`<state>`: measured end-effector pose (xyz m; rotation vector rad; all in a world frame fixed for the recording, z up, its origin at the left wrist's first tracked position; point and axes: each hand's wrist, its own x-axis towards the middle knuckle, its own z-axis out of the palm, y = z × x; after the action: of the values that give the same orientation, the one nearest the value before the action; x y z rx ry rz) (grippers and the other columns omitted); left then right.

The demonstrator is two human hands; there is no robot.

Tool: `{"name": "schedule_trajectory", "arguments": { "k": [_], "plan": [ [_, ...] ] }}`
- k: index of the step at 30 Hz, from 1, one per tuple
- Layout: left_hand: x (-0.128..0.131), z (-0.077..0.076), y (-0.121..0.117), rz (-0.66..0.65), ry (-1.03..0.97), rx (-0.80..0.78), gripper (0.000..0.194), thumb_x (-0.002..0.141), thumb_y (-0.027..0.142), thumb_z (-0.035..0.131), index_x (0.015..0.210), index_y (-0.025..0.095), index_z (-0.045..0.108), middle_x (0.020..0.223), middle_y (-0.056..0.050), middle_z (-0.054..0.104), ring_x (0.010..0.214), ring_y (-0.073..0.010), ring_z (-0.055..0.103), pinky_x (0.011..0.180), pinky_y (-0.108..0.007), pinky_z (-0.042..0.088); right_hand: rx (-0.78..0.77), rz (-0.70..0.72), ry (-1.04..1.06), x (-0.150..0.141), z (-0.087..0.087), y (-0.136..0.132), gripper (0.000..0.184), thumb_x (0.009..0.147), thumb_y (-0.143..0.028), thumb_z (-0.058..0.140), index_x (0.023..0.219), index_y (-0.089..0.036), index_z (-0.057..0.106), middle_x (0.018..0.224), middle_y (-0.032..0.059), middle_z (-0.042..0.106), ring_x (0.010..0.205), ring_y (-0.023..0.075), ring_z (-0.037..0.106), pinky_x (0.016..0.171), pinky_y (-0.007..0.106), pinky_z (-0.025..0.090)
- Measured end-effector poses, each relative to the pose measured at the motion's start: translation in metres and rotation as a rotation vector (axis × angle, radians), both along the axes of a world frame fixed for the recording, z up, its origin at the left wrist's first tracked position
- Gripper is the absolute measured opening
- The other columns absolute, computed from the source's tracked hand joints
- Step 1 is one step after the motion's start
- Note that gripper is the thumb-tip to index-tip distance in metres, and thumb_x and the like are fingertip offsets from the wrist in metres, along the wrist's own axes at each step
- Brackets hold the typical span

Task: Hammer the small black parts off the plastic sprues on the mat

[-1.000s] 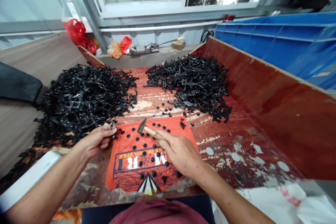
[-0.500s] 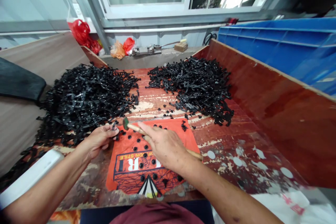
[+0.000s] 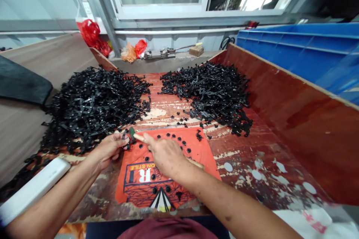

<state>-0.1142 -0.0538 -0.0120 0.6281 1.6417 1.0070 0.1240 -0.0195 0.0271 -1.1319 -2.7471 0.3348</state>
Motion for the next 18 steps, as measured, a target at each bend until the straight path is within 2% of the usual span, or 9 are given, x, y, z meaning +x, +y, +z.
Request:
{"name": "schedule_trajectory", "arguments": {
  "k": [7, 10, 14, 16, 18],
  "plan": [
    [0.002, -0.001, -0.005, 0.028, -0.035, 0.013, 0.040, 0.058, 0.034, 0.083, 0.084, 0.018, 0.058, 0.049, 0.006, 0.056, 0.028, -0.0024, 0.023, 0.032, -0.016, 0.010, -0.054, -0.003, 0.026, -0.009, -0.003, -0.001, 0.050, 0.103, -0.029, 0.044, 0.153, -0.034, 0.038, 0.096, 0.0059, 0.077, 0.080, 0.0221, 0.071, 0.070, 0.031, 0.050],
    [0.002, 0.008, -0.007, 0.026, -0.080, 0.048, 0.037, 0.061, 0.033, 0.083, 0.084, 0.017, 0.059, 0.053, 0.005, 0.059, 0.031, -0.0013, 0.023, 0.034, -0.016, 0.014, -0.118, -0.023, 0.079, -0.004, 0.004, 0.000, 0.049, 0.103, -0.029, 0.046, 0.151, -0.036, 0.041, 0.106, 0.0051, 0.077, 0.086, 0.0228, 0.072, 0.074, 0.033, 0.053],
    [0.005, 0.026, -0.008, -0.020, -0.263, 0.171, 0.039, 0.061, 0.022, 0.085, 0.093, 0.015, 0.066, 0.066, 0.005, 0.063, 0.044, -0.0019, 0.040, 0.044, -0.014, 0.034, -0.197, -0.064, 0.421, 0.022, 0.019, 0.003, 0.053, 0.105, -0.027, 0.038, 0.155, -0.041, 0.029, 0.145, -0.0004, 0.057, 0.113, 0.0222, 0.066, 0.091, 0.036, 0.055],
    [0.010, 0.032, -0.007, -0.022, -0.265, 0.181, 0.042, 0.059, 0.015, 0.086, 0.097, 0.015, 0.068, 0.068, 0.004, 0.065, 0.049, -0.0041, 0.050, 0.048, -0.014, 0.040, -0.220, -0.069, 0.471, 0.039, 0.021, 0.001, 0.052, 0.105, -0.027, 0.037, 0.154, -0.045, 0.030, 0.149, -0.0049, 0.051, 0.121, 0.0230, 0.062, 0.097, 0.040, 0.053],
    [0.016, 0.032, -0.005, 0.005, -0.194, 0.130, 0.034, 0.061, 0.012, 0.084, 0.091, 0.014, 0.067, 0.068, 0.000, 0.069, 0.050, -0.0061, 0.055, 0.047, -0.014, 0.041, -0.247, -0.070, 0.438, 0.053, 0.018, -0.003, 0.052, 0.105, -0.026, 0.039, 0.150, -0.050, 0.033, 0.148, -0.0084, 0.050, 0.119, 0.0238, 0.064, 0.098, 0.043, 0.054]
  ]
}}
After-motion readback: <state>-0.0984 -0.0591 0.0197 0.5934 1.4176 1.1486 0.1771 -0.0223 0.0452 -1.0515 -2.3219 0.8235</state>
